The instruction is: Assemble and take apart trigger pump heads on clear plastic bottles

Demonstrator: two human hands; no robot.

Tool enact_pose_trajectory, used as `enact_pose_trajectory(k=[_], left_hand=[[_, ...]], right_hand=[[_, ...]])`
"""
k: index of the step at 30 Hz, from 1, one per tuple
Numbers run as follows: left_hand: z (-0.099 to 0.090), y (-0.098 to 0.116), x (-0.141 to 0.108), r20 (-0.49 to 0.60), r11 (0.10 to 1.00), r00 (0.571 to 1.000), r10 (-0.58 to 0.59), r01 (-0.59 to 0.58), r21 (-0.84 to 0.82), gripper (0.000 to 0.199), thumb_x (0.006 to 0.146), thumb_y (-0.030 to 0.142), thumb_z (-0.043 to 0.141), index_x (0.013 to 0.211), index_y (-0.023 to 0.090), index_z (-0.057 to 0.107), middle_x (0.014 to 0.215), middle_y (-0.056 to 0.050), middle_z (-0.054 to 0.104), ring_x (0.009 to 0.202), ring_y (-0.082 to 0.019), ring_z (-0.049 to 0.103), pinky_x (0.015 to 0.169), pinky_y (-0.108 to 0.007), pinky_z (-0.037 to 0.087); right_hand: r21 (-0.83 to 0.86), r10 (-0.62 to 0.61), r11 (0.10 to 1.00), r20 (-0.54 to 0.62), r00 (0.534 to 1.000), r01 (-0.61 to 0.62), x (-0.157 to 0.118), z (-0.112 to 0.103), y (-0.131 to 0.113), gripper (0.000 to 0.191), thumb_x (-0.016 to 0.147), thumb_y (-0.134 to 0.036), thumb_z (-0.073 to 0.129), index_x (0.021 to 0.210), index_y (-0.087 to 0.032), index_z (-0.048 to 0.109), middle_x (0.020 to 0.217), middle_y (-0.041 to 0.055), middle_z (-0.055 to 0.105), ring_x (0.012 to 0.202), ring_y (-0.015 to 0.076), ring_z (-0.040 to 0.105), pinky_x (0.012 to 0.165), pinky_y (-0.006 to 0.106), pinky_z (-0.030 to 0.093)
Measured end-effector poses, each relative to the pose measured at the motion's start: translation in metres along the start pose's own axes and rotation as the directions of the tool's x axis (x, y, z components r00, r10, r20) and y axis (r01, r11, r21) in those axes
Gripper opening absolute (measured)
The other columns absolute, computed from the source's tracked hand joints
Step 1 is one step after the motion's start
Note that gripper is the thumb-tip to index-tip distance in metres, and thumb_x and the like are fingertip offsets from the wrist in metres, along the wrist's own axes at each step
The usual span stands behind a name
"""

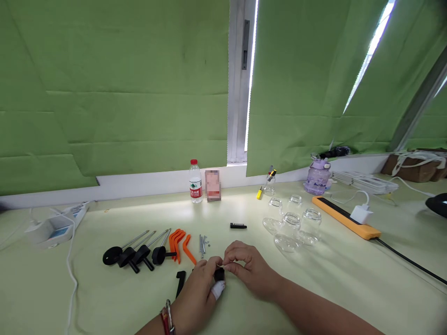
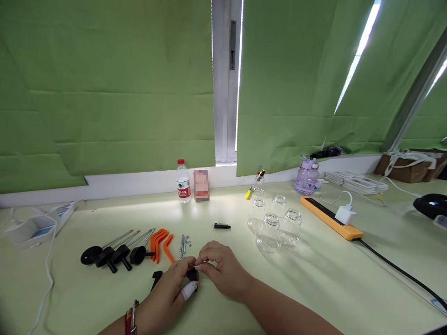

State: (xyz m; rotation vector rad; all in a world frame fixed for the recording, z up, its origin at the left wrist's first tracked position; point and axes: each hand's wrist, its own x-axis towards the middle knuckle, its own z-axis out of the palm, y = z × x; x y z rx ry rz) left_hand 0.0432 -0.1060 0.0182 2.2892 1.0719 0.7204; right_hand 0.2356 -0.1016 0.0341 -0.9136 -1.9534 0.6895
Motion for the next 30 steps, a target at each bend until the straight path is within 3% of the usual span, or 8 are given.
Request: enact_pose_trajectory(k=[24,27,30], left_hand=[[0.001,0.000,0.000,0.034,1.000,0.999,0.004,-0.005,0.023,0.036,0.085,0.016,0.046,0.120,0.021,0.043,0.109,-0.010,0.056,0.101,-0.022,0.051,0.087,-0.037,0.043],[0.000,0.001,-0.001,0.044,0.999,0.999,-0.030,0.029,0.018,0.038,0.085,0.018,0.046,0.122,0.021,0.042,0.111,-0.011,0.055,0.103,-0.023,0.051,0.089,-0.038,0.043],[-0.002,0.002,-0.002,0.057,0.998,0.996,-0.064,0.064,0.004,0.039,0.086,0.020,0.046,0.124,0.021,0.041,0.113,-0.011,0.054,0.104,-0.022,0.050,0.091,-0.037,0.042]], right_hand=[[0.037,-0.017,0.999,0.042,0.999,0.015,0.000,0.002,0.003,0.012,0.083,-0.023,0.058,0.081,-0.022,0.070,0.082,0.0027,0.064,0.083,0.0153,0.058,0.077,0.026,0.046],[0.025,0.031,0.999,0.013,0.999,-0.031,0.003,-0.003,0.005,0.013,0.085,-0.023,0.055,0.080,-0.021,0.067,0.080,0.0016,0.063,0.080,0.0146,0.058,0.076,0.026,0.045],[-0.042,0.165,0.984,-0.106,0.981,-0.170,0.006,-0.014,0.015,0.017,0.087,-0.025,0.049,0.083,-0.020,0.064,0.080,0.0018,0.063,0.076,0.0151,0.057,0.072,0.026,0.045]])
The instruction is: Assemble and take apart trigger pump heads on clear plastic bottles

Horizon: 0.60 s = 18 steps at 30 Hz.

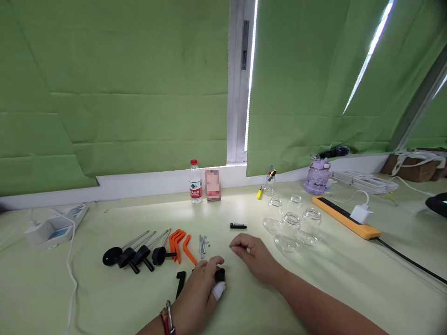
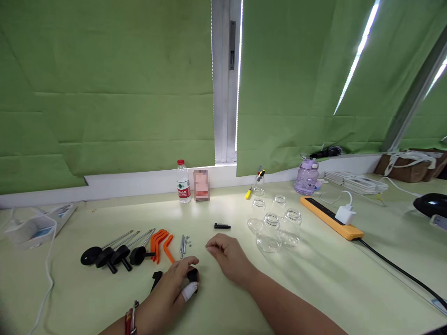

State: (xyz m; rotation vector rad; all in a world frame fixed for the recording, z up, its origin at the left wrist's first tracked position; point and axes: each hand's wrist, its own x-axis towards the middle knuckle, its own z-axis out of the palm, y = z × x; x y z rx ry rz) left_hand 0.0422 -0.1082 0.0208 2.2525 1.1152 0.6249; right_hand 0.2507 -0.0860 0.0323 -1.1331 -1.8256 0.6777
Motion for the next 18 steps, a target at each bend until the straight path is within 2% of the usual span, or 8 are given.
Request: enact_pose_trajectory(k=[2,4,7,10,14,18], left_hand=[[-0.001,0.001,0.000,0.009,1.000,1.000,-0.007,0.007,-0.007,0.038,0.086,0.021,0.045,0.124,0.022,0.042,0.113,-0.010,0.053,0.105,-0.022,0.050,0.092,-0.037,0.041],[-0.001,0.002,0.000,0.015,1.000,1.000,-0.011,0.012,-0.008,0.038,0.086,0.021,0.045,0.124,0.022,0.041,0.113,-0.010,0.054,0.105,-0.022,0.050,0.092,-0.037,0.041],[-0.001,0.003,0.001,0.021,1.000,1.000,-0.022,0.022,-0.001,0.038,0.086,0.021,0.045,0.124,0.022,0.041,0.113,-0.011,0.054,0.105,-0.022,0.050,0.092,-0.037,0.041],[0.000,0.002,0.001,0.018,1.000,0.999,-0.028,0.028,0.000,0.039,0.086,0.021,0.045,0.124,0.022,0.041,0.114,-0.011,0.053,0.106,-0.022,0.050,0.092,-0.037,0.041],[0.000,0.000,0.001,0.023,0.999,0.999,-0.032,0.031,0.004,0.039,0.086,0.021,0.045,0.125,0.023,0.041,0.115,-0.011,0.053,0.107,-0.023,0.049,0.093,-0.038,0.040],[0.001,-0.001,0.000,0.018,1.000,1.000,-0.017,0.017,-0.004,0.040,0.085,0.020,0.046,0.125,0.023,0.041,0.115,-0.011,0.053,0.107,-0.023,0.049,0.093,-0.037,0.040]], right_hand=[[-0.087,0.113,0.989,-0.048,0.992,-0.117,0.003,-0.007,0.010,0.018,0.087,-0.027,0.047,0.087,-0.019,0.063,0.082,0.0029,0.063,0.075,0.0162,0.057,0.069,0.027,0.044],[-0.218,0.190,0.956,-0.044,0.981,-0.195,0.003,-0.012,0.018,0.018,0.083,-0.026,0.051,0.094,-0.019,0.063,0.088,0.0042,0.064,0.076,0.0175,0.057,0.069,0.028,0.044],[-0.419,0.217,0.888,0.012,0.976,-0.193,0.002,-0.013,0.025,0.023,0.076,-0.022,0.057,0.098,-0.021,0.063,0.094,0.0054,0.063,0.082,0.0201,0.056,0.072,0.030,0.042],[-0.516,0.233,0.840,0.059,0.971,-0.170,0.001,-0.009,0.024,0.025,0.074,-0.014,0.054,0.096,-0.021,0.064,0.089,0.0052,0.064,0.084,0.0209,0.057,0.074,0.030,0.040],[-0.517,0.208,0.845,0.083,0.975,-0.136,0.001,-0.005,0.019,0.030,0.074,-0.007,0.048,0.096,-0.020,0.064,0.086,0.0050,0.064,0.082,0.0205,0.057,0.073,0.031,0.040],[-0.304,0.056,0.952,0.067,0.996,-0.033,-0.003,-0.001,0.006,0.030,0.082,-0.012,0.046,0.108,-0.021,0.057,0.087,0.0036,0.061,0.078,0.0167,0.056,0.072,0.029,0.044]])
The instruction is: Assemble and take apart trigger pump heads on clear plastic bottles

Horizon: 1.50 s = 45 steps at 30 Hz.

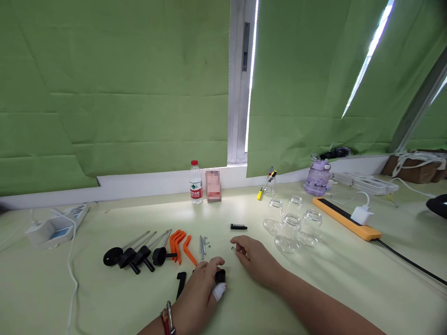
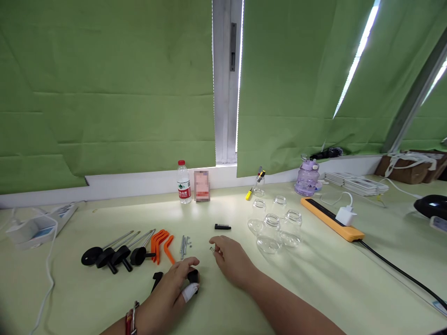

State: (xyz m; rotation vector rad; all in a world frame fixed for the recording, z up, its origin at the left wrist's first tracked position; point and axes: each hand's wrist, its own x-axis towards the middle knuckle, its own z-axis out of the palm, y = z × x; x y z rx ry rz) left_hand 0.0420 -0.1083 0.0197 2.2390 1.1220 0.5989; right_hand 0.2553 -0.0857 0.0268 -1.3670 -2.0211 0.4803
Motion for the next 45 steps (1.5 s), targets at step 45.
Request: enact_pose_trajectory(k=[45], left_hand=[[-0.001,0.012,0.001,-0.055,0.986,0.995,0.086,-0.093,-0.135,0.036,0.081,0.010,0.046,0.114,0.022,0.040,0.103,-0.006,0.059,0.091,-0.017,0.056,0.081,-0.028,0.043]], right_hand=[[0.323,-0.353,0.883,-0.023,0.935,0.341,-0.016,0.015,-0.031,0.017,0.079,-0.007,0.052,0.085,-0.020,0.061,0.092,0.0043,0.057,0.083,0.0131,0.059,0.076,0.026,0.048]])
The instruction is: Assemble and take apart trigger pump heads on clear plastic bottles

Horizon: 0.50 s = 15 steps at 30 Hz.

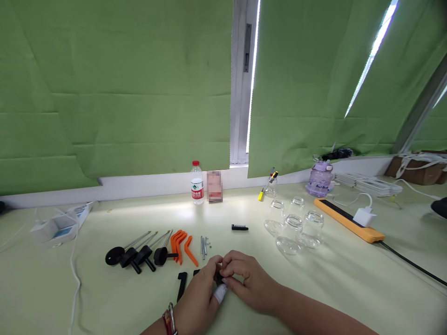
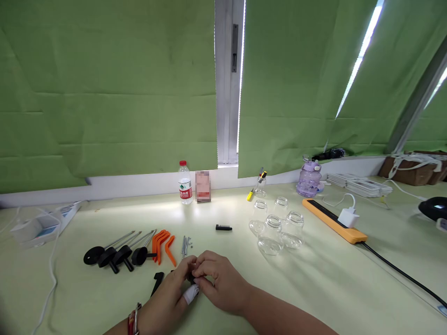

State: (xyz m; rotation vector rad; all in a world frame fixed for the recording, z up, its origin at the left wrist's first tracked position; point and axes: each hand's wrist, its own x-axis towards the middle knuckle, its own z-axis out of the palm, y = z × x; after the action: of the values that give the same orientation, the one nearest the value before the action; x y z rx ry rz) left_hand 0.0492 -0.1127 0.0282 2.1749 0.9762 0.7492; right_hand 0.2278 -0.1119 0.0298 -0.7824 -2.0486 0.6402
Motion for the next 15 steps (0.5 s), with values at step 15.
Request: enact_pose_trajectory(k=[15], left_hand=[[-0.011,-0.008,0.005,0.038,0.973,0.991,-0.126,0.117,0.198,0.011,0.083,0.016,0.044,0.079,0.019,0.054,0.077,-0.001,0.060,0.071,-0.015,0.053,0.064,-0.024,0.039]], right_hand=[[-0.131,0.156,0.981,0.110,0.982,-0.141,-0.003,0.006,0.010,0.020,0.076,-0.008,0.051,0.091,-0.021,0.055,0.087,0.0013,0.059,0.078,0.0141,0.056,0.073,0.026,0.046]])
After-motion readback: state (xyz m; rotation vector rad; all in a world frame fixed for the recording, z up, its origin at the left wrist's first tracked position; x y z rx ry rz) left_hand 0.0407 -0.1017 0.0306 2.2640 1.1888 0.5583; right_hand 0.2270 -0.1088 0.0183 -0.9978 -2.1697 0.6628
